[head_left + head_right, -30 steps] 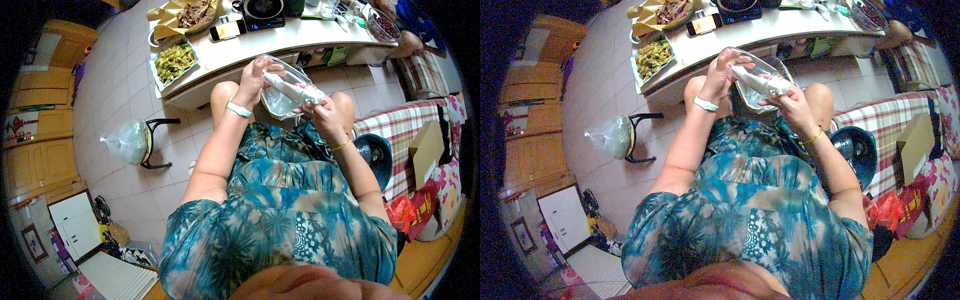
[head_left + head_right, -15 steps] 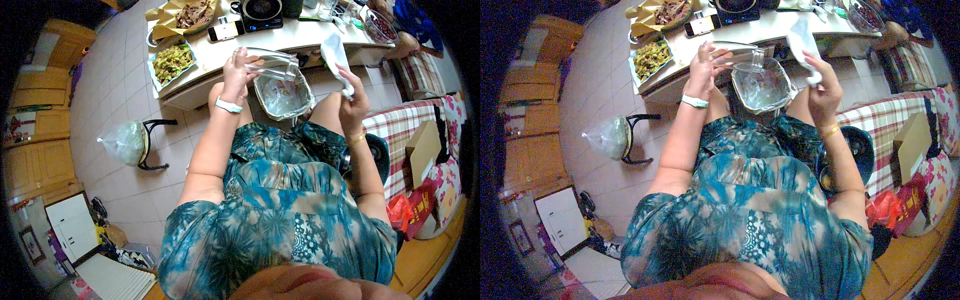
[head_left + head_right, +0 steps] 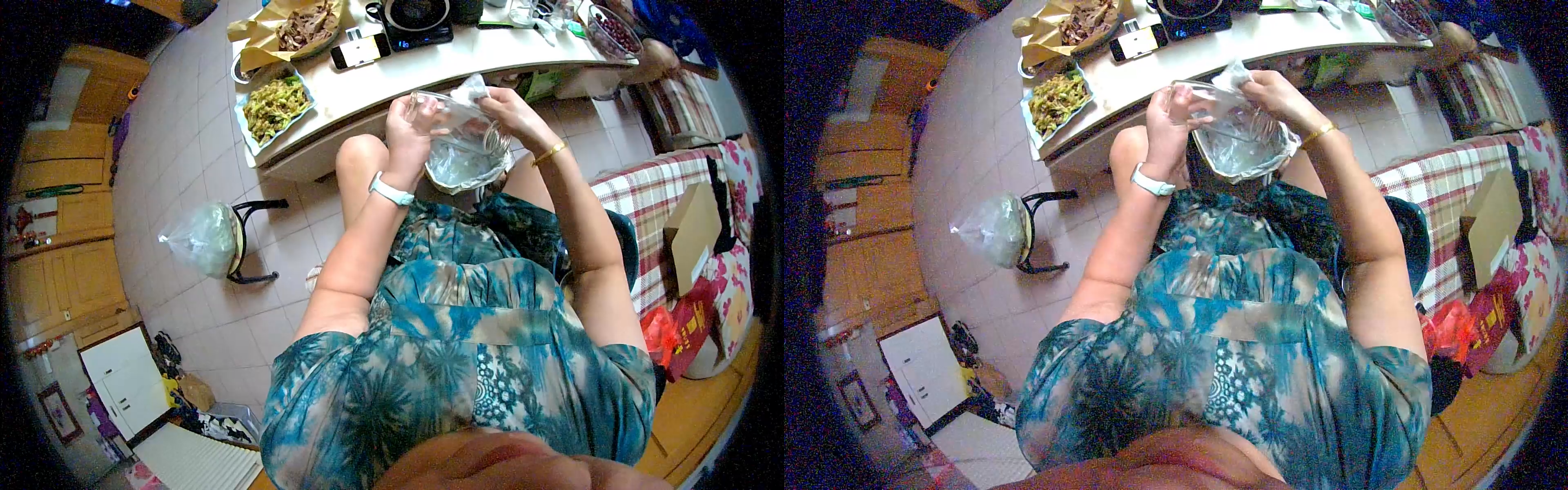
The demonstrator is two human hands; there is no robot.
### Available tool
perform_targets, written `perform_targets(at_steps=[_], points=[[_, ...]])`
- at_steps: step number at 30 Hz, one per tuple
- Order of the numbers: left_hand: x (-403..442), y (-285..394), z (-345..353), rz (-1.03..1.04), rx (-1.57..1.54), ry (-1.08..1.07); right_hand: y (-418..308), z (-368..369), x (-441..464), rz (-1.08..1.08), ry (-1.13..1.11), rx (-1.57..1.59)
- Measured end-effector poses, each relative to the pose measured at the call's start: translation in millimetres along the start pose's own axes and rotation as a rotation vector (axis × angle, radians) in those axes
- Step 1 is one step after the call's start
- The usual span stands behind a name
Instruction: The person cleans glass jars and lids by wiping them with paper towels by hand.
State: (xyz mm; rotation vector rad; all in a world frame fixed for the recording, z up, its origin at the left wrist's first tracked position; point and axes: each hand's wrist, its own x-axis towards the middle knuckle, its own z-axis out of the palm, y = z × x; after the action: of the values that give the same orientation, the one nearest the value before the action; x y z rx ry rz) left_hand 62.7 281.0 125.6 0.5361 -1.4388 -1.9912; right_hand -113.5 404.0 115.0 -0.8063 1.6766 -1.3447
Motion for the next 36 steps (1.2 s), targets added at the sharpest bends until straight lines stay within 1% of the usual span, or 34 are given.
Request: perform_targets(at_steps=[2,3,4,6,7,8,10,12,13,14,15,16,17,19,20,21,22,24,26,27,28,30,31,32,33,34,35,36], points=[[3,-3,-6,-0.043,-0.049,0.032,-40,15,-34,-0.305,0.217,-0.587],[6,2,-10,-0.044,-0.113,0.027,-32,29,-41,-0.575,0.318,-0.651],[6,2,-13,-0.043,-0.114,0.032,-31,40,-46,-0.915,0.303,-0.792],[7,0,-17,-0.064,-0.070,0.068,-44,78,-79,-0.849,0.316,-1.078],[6,-6,-13,-0.040,-0.073,0.044,-44,79,-78,-0.850,0.299,-1.012],[2,-11,-11,-0.023,-0.006,0.020,-44,75,-73,-0.848,0.301,-1.014],[5,-6,-10,0.072,-0.017,-0.009,-45,62,-59,-0.835,0.256,-0.839],[-1,10,-3,0.104,0.002,-0.005,-56,60,-56,-0.794,0.274,-0.666],[0,11,-1,0.099,-0.055,-0.057,-50,55,-51,-0.650,0.307,-0.578],[-1,9,-1,0.100,-0.054,-0.059,-42,47,-41,-0.510,0.338,-0.487],[-2,6,-2,0.126,-0.006,-0.065,-36,33,-32,-0.411,0.355,-0.518],[-2,8,-2,0.153,0.041,-0.070,-33,20,-23,-0.273,0.236,-0.497],[-5,12,-4,0.118,0.026,-0.073,-26,11,-24,-0.278,0.235,-0.497],[-7,15,-11,0.092,-0.022,-0.064,-34,6,-33,-0.288,0.272,-0.463],[-4,14,-14,0.064,-0.073,-0.051,-37,14,-41,-0.307,0.362,-0.458],[-1,9,-17,0.065,-0.046,0.019,-42,33,-49,-0.573,0.376,-0.579],[-1,9,-19,0.061,-0.047,0.023,-46,48,-52,-0.842,0.384,-0.693],[1,11,-20,-0.005,-0.114,-0.049,-47,53,-51,-0.832,0.381,-0.699],[-1,12,-14,-0.035,-0.053,-0.040,-48,55,-48,-0.823,0.366,-0.711],[-6,15,-9,0.021,-0.078,-0.078,-47,43,-46,-0.339,0.303,-0.497],[-12,20,-5,0.069,-0.102,-0.118,-51,26,-36,-0.266,0.118,-0.310],[-17,25,-1,0.082,-0.086,-0.156,-51,18,-47,-0.237,-0.012,0.200],[-16,22,-1,0.005,-0.188,-0.130,-51,16,-53,-0.190,0.055,0.325],[-15,19,-2,-0.074,-0.289,-0.098,-29,13,-47,-0.269,0.179,0.470],[-12,9,-5,-0.228,-0.436,-0.053,-39,21,-52,-0.398,0.256,0.497],[-11,4,-3,-0.224,-0.437,-0.049,-50,35,-58,-0.524,0.331,0.524],[-10,-2,1,-0.356,-0.579,0.026,-47,46,-58,-0.545,0.372,0.586],[-12,-8,5,-0.490,-0.719,0.101,-38,52,-53,-0.645,0.289,0.617]])
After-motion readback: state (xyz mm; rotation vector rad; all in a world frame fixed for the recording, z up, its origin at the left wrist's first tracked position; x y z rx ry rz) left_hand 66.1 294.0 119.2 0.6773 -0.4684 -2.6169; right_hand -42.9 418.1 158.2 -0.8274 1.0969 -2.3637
